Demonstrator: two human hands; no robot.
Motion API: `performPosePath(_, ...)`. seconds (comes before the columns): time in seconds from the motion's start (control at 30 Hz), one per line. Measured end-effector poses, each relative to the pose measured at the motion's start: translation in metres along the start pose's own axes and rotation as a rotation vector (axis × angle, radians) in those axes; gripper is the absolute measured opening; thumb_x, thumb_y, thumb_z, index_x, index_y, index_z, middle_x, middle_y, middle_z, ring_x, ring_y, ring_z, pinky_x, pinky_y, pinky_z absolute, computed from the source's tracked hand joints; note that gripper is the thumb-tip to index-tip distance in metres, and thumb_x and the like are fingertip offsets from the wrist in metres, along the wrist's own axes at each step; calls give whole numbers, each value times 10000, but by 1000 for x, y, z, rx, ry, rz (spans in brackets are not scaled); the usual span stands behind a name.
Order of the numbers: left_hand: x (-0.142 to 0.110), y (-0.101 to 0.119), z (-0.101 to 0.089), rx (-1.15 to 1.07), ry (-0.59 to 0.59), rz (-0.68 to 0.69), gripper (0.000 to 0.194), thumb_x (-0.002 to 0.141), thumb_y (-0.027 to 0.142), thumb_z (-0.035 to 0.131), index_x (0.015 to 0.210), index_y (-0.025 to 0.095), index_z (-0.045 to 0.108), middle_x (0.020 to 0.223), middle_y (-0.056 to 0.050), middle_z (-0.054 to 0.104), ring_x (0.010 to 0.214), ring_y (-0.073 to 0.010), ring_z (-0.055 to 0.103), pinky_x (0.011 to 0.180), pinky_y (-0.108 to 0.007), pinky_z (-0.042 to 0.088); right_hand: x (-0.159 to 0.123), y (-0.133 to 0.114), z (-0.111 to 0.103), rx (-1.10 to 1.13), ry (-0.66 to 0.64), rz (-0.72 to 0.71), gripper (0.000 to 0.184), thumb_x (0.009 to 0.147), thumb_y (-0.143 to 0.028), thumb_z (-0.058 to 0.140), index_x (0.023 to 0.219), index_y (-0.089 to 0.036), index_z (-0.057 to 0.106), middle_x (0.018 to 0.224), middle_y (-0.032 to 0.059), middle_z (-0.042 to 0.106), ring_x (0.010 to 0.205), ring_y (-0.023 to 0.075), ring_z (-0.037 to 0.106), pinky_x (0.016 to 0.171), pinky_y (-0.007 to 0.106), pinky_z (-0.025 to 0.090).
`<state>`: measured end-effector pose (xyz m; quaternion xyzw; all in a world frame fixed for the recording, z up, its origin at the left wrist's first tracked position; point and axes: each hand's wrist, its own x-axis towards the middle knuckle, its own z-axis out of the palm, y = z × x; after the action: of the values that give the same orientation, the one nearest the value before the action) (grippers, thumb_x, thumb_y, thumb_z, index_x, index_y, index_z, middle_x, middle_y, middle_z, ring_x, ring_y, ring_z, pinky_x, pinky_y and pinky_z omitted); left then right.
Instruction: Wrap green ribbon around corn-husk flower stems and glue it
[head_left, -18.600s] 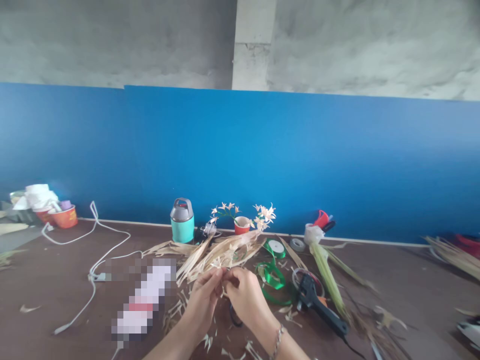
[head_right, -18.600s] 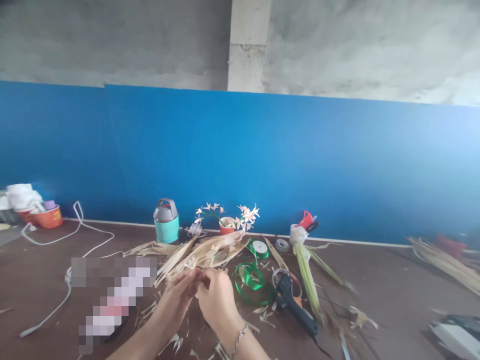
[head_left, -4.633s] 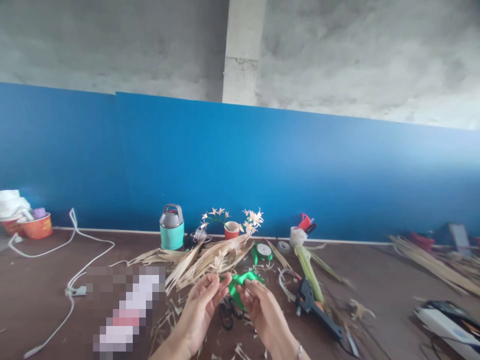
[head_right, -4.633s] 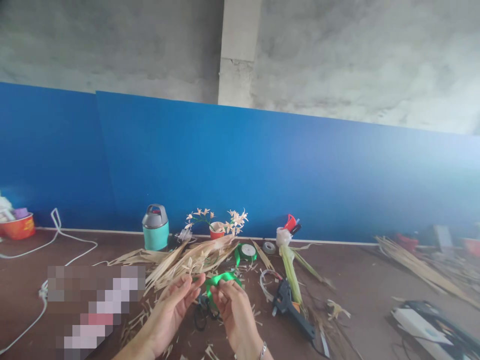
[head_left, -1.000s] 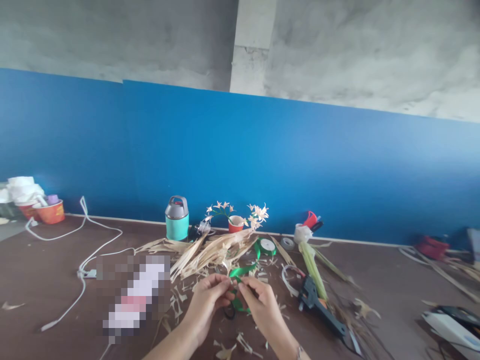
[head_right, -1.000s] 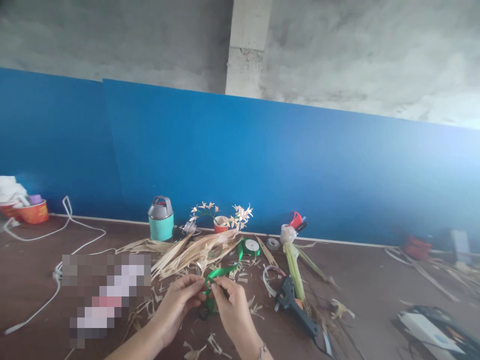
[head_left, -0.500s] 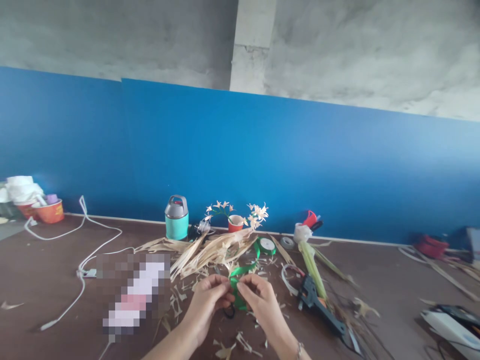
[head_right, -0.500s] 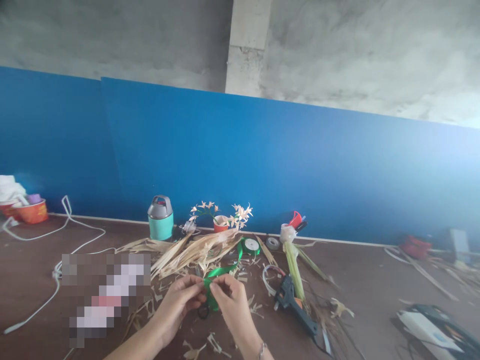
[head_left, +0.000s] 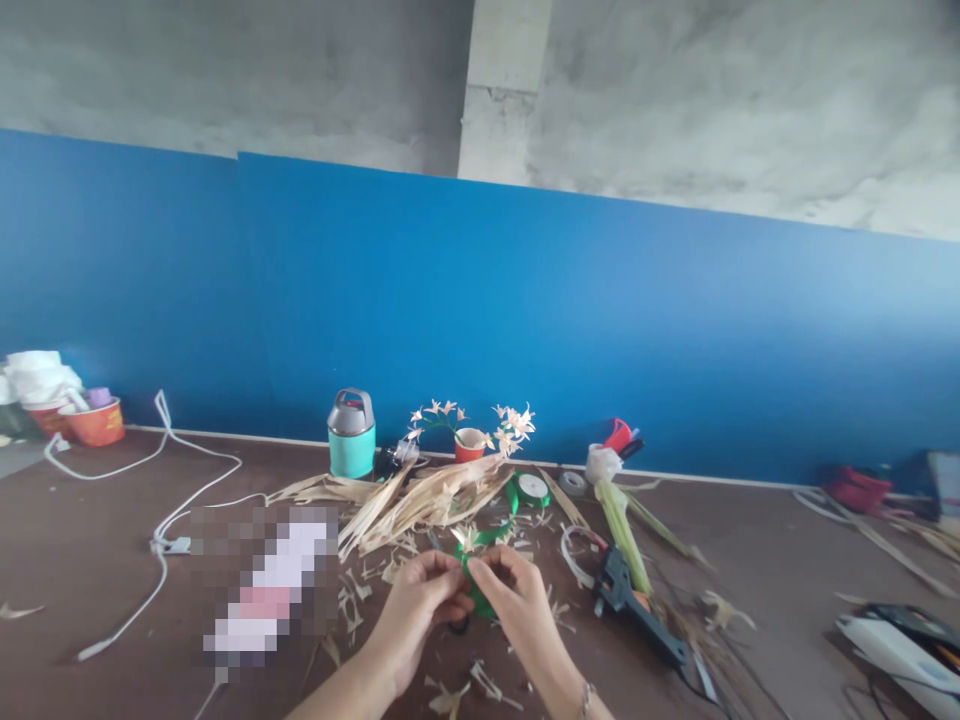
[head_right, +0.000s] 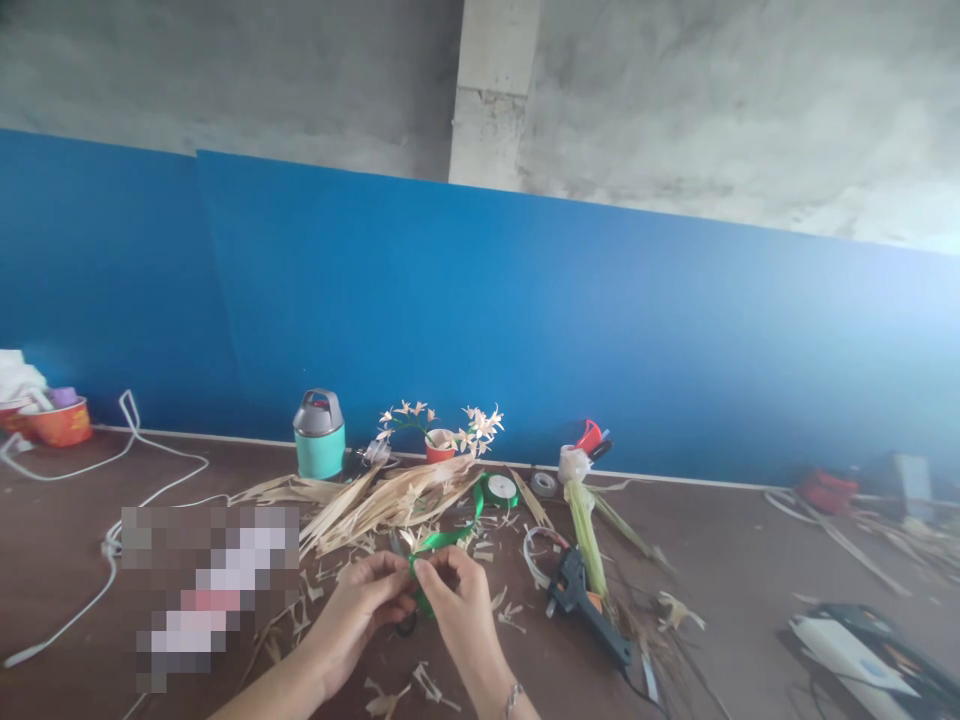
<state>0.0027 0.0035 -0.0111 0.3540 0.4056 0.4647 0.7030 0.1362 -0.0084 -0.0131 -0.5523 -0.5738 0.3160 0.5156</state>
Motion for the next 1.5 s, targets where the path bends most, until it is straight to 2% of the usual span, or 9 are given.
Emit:
performPosePath(0.43, 5, -8, -2, -6, 1, -26, 235, 572, 277, 778, 610, 142, 589, 541, 7, 618, 498, -104, 606, 471, -166, 435, -1, 0, 3, 15, 56, -5, 323, 720, -423, 622, 542, -162, 553, 492, -26, 517, 499, 123, 461, 478, 217, 377)
performPosePath(0.7, 2, -6, -1, -16, -33, -28, 230, 593, 272, 770, 626, 143, 583, 563, 9, 626, 527, -104, 617, 492, -166, 439, -1, 4, 5, -12, 43, 10, 322, 738, -410, 594, 536, -174, 512, 487, -45, 465, 496, 116, 433, 485, 217, 356)
performPosePath(0.9, 0, -4, 1, -36, -10, -27, 239, 573, 263, 778, 625, 154, 571, 542, 31, 616, 535, -107, 621, 518, -176, 447, -2, 3, 5, 12, 39, -2, 335, 745, -431, 588, 542, -173, 526, 484, -37, 481, 496, 118, 443, 480, 214, 369)
performPosePath(1.0, -4, -1, 2, -73, -54, -16, 186, 609, 240, 743, 633, 153, 580, 578, 12, 640, 587, -125, 641, 570, -195, 469, -1, 4, 6, 25, 44, 2, 336, 739, -439, 590, 545, -172, 526, 491, -34, 487, 502, 119, 445, 483, 212, 374)
performPosePath(1.13, -8, 2, 3, -93, -88, 3, 180, 673, 290, 705, 653, 147, 598, 623, -13, 663, 627, -135, 648, 611, -211, 481, -1, 5, 6, 20, 30, 16, 338, 747, -433, 577, 549, -174, 486, 500, -41, 450, 509, 114, 422, 487, 211, 360)
performPosePath(1.5, -5, -2, 1, -16, -57, 26, 281, 665, 394, 718, 660, 141, 597, 627, -5, 660, 582, -103, 622, 546, -171, 454, -2, 5, 5, 3, 21, 19, 311, 755, -391, 568, 556, -176, 464, 514, -45, 420, 518, 110, 393, 492, 218, 326)
